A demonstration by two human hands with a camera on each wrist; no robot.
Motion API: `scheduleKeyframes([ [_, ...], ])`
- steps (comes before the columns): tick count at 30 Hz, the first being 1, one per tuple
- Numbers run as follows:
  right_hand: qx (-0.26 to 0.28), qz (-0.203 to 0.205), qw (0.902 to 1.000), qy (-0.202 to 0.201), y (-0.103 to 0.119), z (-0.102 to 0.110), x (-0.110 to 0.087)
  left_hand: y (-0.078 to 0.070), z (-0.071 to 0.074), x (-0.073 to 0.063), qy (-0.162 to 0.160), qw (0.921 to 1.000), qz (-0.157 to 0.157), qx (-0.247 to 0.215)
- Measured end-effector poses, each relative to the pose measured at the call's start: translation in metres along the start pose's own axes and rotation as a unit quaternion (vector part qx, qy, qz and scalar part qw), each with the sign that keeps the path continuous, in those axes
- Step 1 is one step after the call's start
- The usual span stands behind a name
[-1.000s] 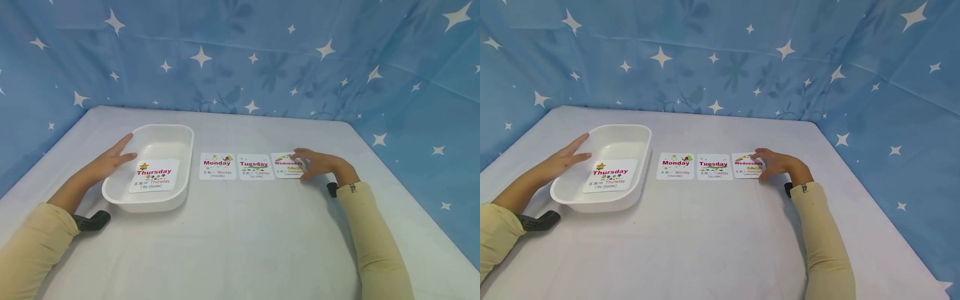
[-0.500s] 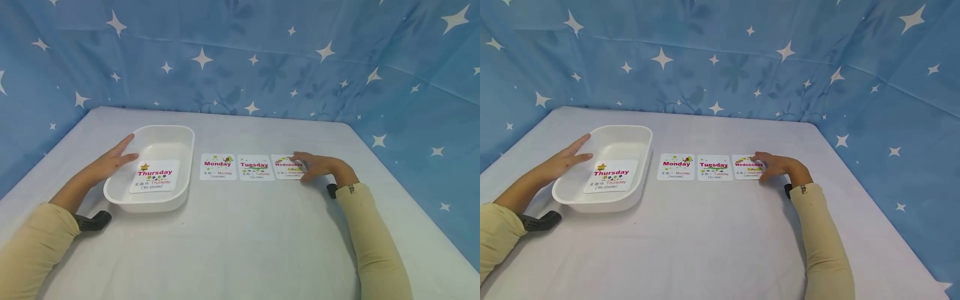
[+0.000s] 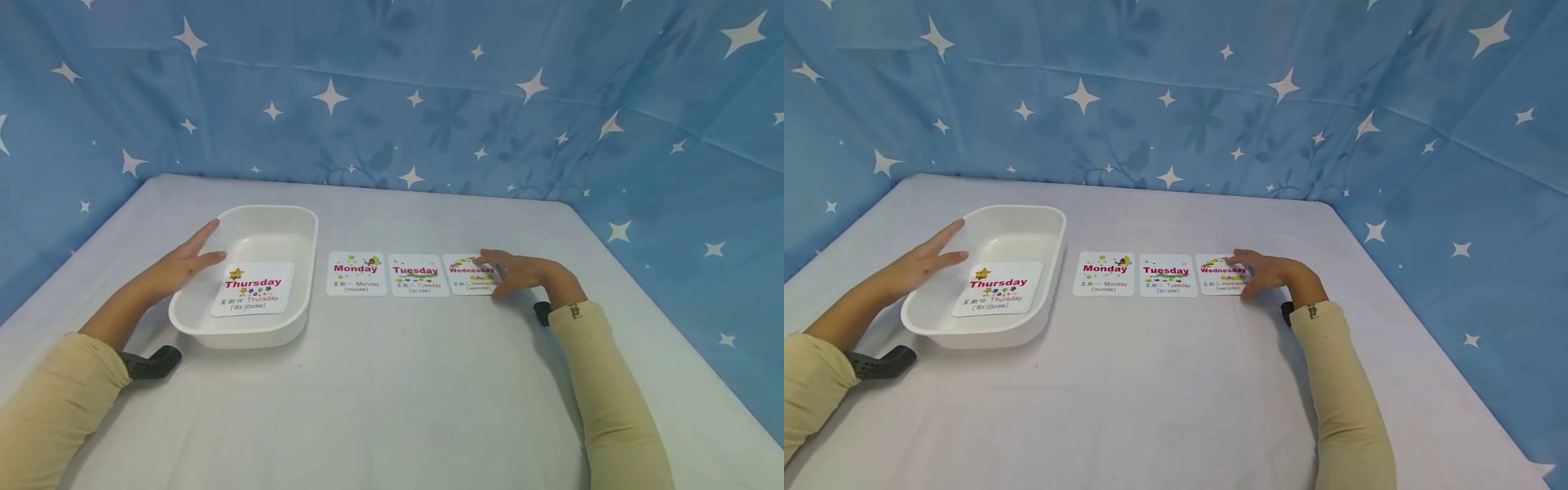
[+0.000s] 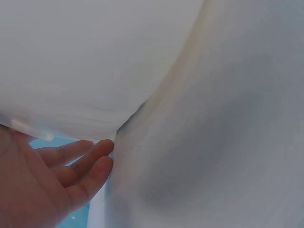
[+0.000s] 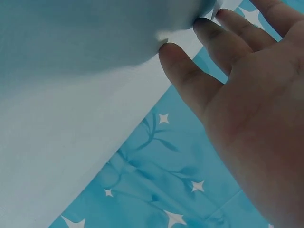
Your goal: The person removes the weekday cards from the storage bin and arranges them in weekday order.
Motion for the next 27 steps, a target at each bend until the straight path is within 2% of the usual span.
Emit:
scheduleKeyframes([
  [27, -0.011, 0.005, 0.9999, 0.008, -0.0008, -0.0005, -0.0012, -0.0037, 0.0007, -0.0032, -0.009, 0.9999, 0.003, -0.003],
])
Point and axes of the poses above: each hand's wrist, its own x-axis towards the middle knuckle, its own z-axis out of the back of the hand, y = z × x, the point moved 7 cm from there along x, towards the middle knuckle, and after that the axes turned 4 degrees about -y, right-handed, at the moved point
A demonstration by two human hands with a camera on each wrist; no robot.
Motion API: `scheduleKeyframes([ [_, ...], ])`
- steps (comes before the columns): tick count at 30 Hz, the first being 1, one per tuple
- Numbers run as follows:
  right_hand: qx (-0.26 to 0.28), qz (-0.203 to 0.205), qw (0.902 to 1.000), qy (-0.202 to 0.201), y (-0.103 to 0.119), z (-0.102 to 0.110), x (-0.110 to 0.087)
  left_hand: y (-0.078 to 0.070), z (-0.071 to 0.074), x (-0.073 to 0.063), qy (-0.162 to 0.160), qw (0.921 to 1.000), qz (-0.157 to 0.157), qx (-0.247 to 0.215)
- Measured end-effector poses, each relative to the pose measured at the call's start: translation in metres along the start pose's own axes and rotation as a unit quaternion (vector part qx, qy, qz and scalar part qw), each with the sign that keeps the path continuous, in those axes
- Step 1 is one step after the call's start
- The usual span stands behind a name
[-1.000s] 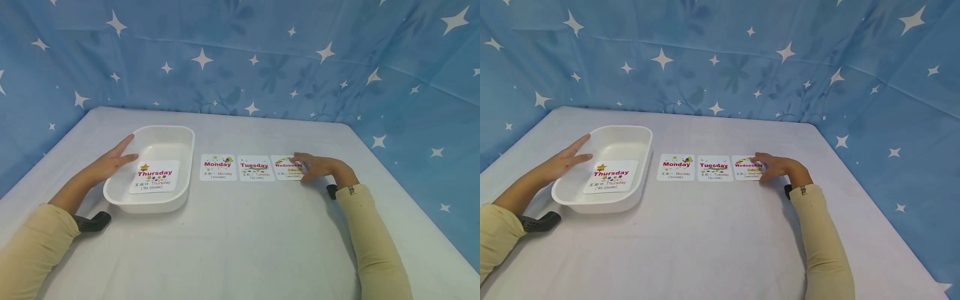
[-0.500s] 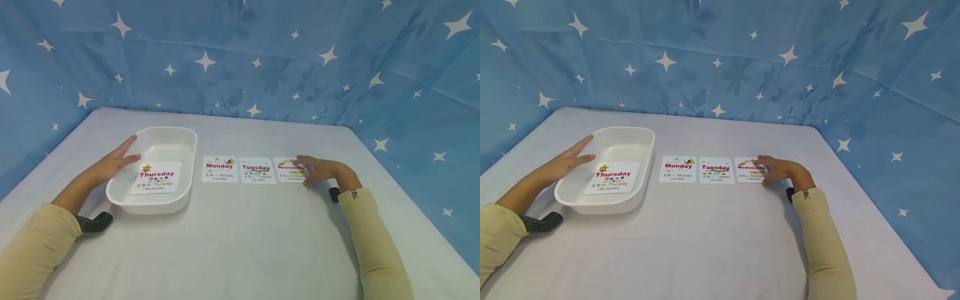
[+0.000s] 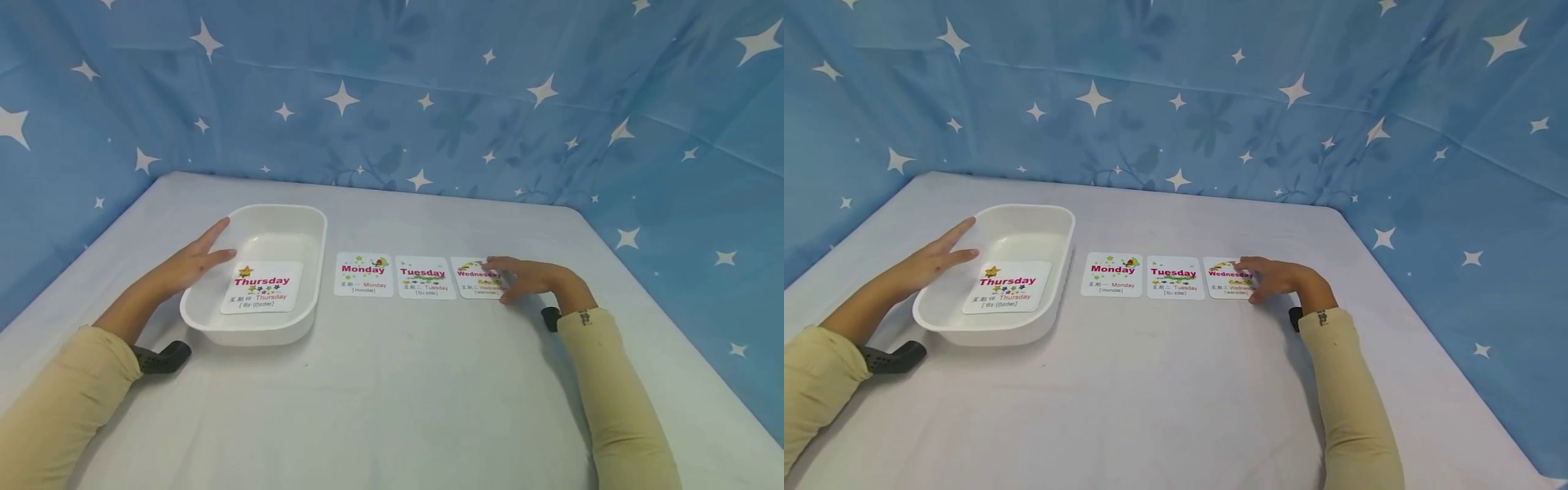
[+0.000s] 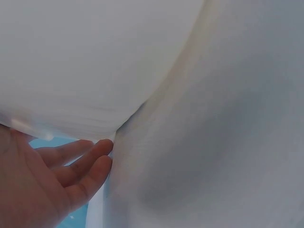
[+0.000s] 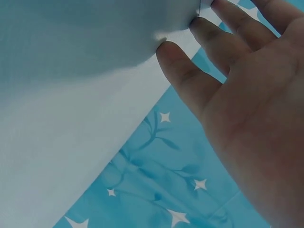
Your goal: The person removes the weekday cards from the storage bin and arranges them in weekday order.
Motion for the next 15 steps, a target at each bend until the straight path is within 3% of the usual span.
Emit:
scheduleKeyframes([
  [6, 0.009, 0.005, 0.9999, -0.002, 0.0028, -0.0015, 0.0013, 0.0037, 0.0030, -0.0004, 0.001, 1.0000, -0.001, 0.008],
  [15, 0.008, 0.026, 0.9989, -0.039, 0.0058, 0.0030, -0.0039, 0.0008, 0.0010, 0.0019, 0.004, 1.0000, -0.002, -0.005],
])
Point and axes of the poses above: each hand's wrist, its own x-axis towards the middle knuckle, its own z-axis out of the back of the hand, y = z × x, the point moved 7 cm from there along x, towards the middle knuckle, and after that the axes turned 4 degrees about -y, right-handed, at the moved point
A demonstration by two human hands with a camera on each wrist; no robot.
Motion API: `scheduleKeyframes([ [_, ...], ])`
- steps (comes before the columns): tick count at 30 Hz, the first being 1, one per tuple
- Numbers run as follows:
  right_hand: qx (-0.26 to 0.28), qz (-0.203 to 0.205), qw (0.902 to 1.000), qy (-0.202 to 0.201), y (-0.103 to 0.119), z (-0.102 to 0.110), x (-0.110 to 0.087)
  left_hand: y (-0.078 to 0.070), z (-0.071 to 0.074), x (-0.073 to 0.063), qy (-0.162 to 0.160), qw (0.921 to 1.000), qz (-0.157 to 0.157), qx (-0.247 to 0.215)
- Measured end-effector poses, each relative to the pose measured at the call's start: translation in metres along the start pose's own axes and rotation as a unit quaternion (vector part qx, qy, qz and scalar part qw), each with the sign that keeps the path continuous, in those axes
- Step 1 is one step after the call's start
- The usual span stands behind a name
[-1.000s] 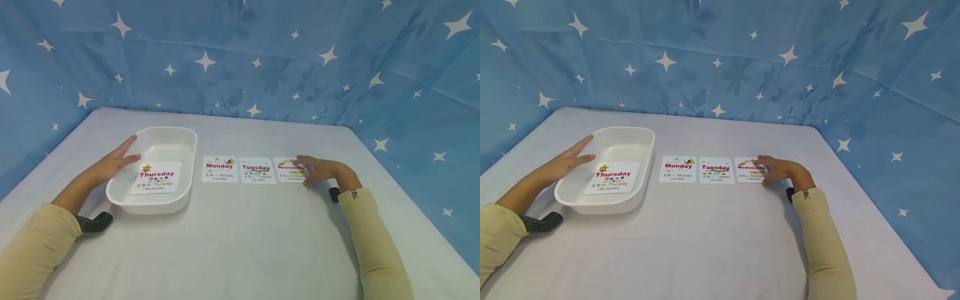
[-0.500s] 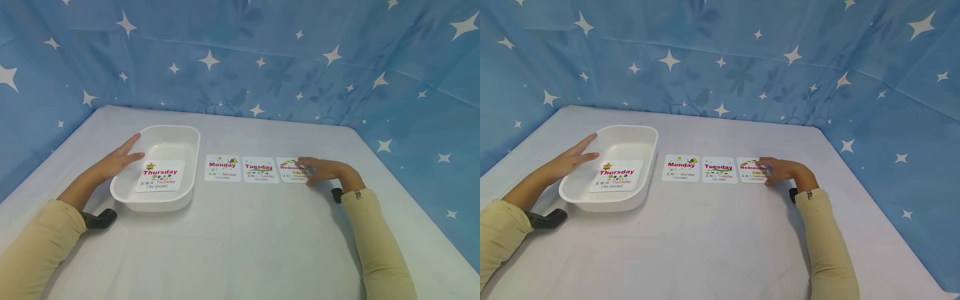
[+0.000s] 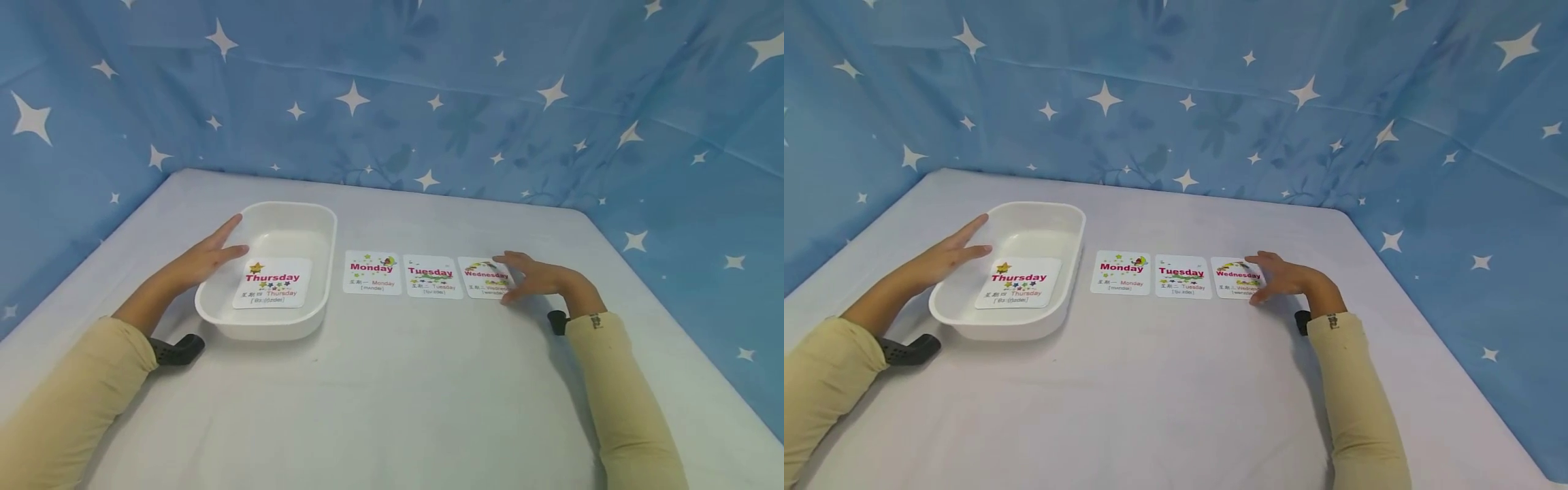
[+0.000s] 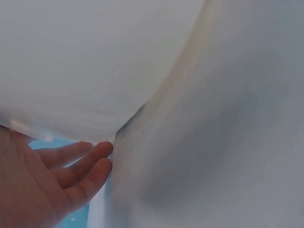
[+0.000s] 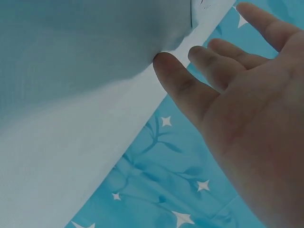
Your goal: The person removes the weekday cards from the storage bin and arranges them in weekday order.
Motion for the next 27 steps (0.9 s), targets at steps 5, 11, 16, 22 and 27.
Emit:
scheduleKeyframes([
  [5, -0.008, -0.011, 0.9997, -0.020, 0.005, -0.002, 0.003, -0.004, -0.002, 0.000, -0.005, 1.0000, -0.005, 0.001],
  [11, -0.022, -0.017, 0.9979, -0.059, 0.026, -0.003, 0.019, -0.005, -0.004, -0.003, -0.006, 0.9999, -0.004, 0.012],
  [16, -0.024, 0.006, 0.9971, -0.072, 0.071, -0.009, 0.042, -0.003, 0.001, -0.005, -0.013, 0.9998, 0.002, 0.014],
  [22, -0.027, 0.052, 0.9961, -0.066, 0.141, -0.022, 0.063, 0.000, 0.002, -0.003, -0.019, 0.9997, 0.002, 0.014],
  [27, 0.000, 0.120, 0.9904, -0.068, 0.205, -0.032, 0.071, -0.003, -0.003, -0.001, -0.022, 0.9997, -0.001, 0.013],
])
Point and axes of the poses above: each hand's wrist, its own x-axis towards the middle knuckle, its own z-axis out of the back of the hand, y = z × x, the point moved 7 cm from there along x, towards the middle knuckle, and after that the axes turned 4 degrees about -y, right-handed, at the moved point
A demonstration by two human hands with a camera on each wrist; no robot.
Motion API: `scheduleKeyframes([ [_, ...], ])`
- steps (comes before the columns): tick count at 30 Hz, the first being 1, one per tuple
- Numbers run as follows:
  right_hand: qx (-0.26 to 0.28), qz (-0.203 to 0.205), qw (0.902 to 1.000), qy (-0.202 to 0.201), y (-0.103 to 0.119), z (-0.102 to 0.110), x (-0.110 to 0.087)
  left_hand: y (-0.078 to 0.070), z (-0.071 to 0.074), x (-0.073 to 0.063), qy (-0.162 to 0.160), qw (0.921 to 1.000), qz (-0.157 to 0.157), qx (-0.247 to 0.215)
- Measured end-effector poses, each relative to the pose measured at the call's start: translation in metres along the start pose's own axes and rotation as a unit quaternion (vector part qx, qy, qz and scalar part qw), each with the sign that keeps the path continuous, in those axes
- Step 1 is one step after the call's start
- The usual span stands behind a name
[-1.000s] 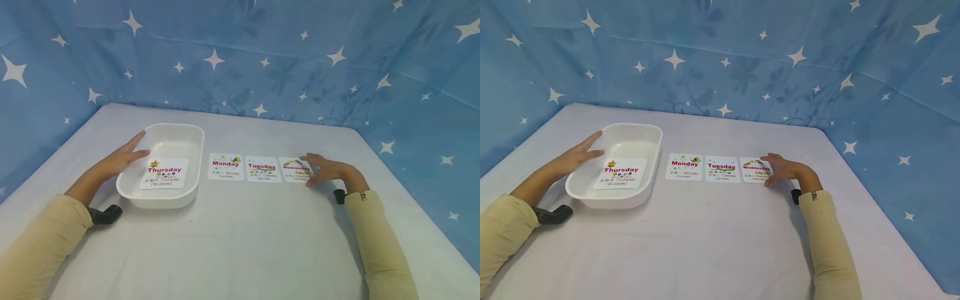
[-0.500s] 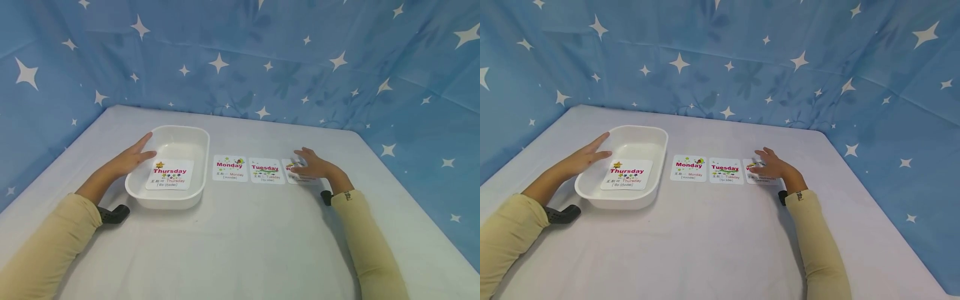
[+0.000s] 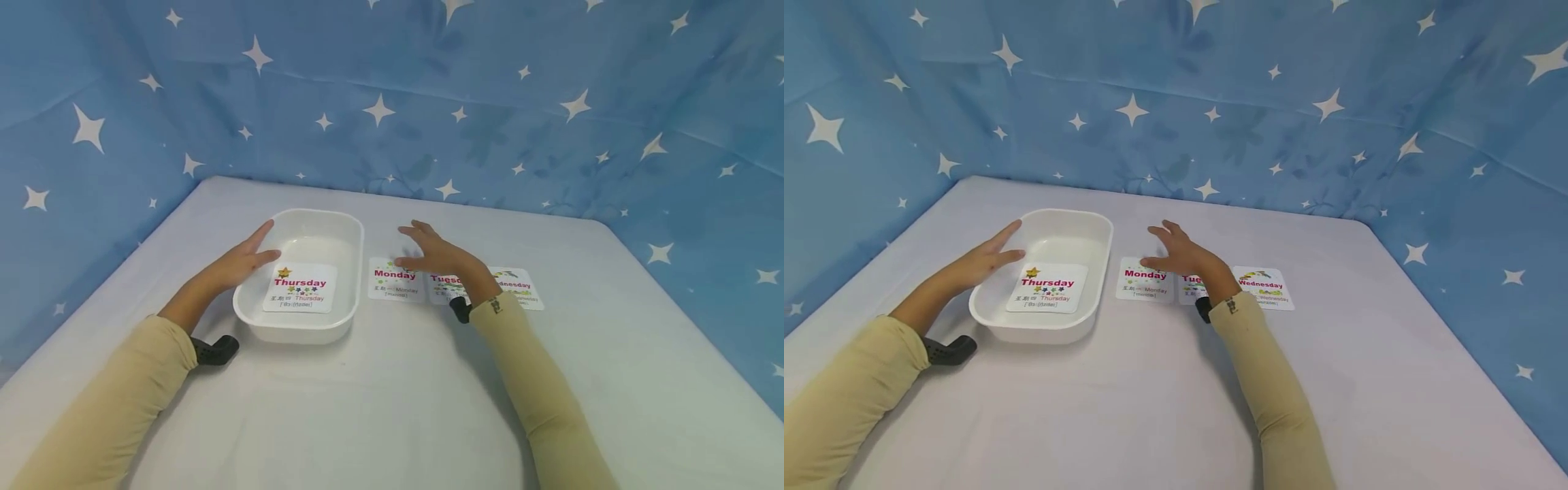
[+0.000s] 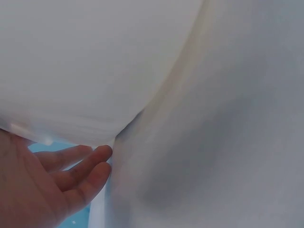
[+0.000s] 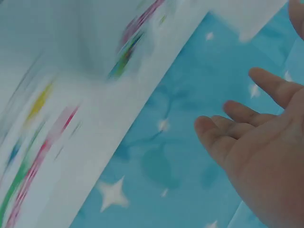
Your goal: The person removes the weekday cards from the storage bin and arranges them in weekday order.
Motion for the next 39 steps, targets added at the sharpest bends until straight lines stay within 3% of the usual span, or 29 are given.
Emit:
scheduleKeyframes([
  [7, -0.001, 0.094, 0.9939, -0.057, 0.087, -0.017, 0.033, 0.002, -0.001, 0.000, -0.004, 0.9999, 0.002, -0.011],
  [12, -0.075, 0.115, 0.9906, 0.001, 0.123, -0.044, 0.045, 0.003, -0.003, -0.001, 0.000, 0.9999, 0.010, -0.011],
  [19, -0.223, 0.088, 0.9681, 0.072, 0.125, -0.073, 0.048, 0.001, -0.004, 0.002, -0.002, 0.9999, 0.011, 0.003],
  [26, -0.295, 0.071, 0.9454, 0.120, 0.126, -0.087, 0.051, 0.003, 0.000, -0.001, -0.006, 0.9998, 0.012, 0.012],
  [31, -0.304, 0.071, 0.9419, 0.124, 0.127, -0.087, 0.049, 0.002, 0.001, -0.001, -0.004, 0.9999, 0.011, 0.010],
  [39, -0.298, 0.109, 0.9431, 0.100, 0.132, -0.082, 0.044, 0.001, 0.001, 0.000, -0.001, 1.0000, 0.002, 0.003],
])
Point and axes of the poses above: each hand's wrist, its own x-axis towards the middle knuckle, its own z-axis out of the back of the hand, y = z × x, the point moved 7 cm from there along x, towards the middle knuckle, and after that the axes turned 4 degrees about -y, right-handed, at the moved point
